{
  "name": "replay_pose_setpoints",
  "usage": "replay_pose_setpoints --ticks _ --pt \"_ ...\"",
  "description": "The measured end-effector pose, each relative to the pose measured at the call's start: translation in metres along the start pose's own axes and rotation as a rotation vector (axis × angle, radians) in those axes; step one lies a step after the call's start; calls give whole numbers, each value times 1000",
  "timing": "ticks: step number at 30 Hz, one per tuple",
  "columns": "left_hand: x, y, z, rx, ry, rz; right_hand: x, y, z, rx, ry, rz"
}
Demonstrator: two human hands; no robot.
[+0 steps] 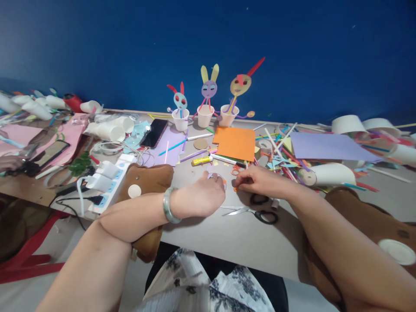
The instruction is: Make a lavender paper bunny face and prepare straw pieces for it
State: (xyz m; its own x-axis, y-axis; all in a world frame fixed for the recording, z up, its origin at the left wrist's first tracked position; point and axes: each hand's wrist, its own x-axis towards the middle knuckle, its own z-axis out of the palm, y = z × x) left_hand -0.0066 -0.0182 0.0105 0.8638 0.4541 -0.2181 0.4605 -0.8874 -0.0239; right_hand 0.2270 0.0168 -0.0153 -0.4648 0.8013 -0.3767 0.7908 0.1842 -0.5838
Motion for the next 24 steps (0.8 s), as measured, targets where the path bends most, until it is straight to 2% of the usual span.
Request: replay_pose_setpoints --ticks 3,8,17,24 --pt "1 -1 0 -17 53 38 0 1 -1 3 40 0" --pt "9 -4 6 -113 -86 47 3 1 3 -7 81 3" --pt "13 -8 9 -164 -87 35 0 -4 -1 -7 285 19" --pt "15 -9 13 -157 -77 31 -2 -15 -12 -110 267 19"
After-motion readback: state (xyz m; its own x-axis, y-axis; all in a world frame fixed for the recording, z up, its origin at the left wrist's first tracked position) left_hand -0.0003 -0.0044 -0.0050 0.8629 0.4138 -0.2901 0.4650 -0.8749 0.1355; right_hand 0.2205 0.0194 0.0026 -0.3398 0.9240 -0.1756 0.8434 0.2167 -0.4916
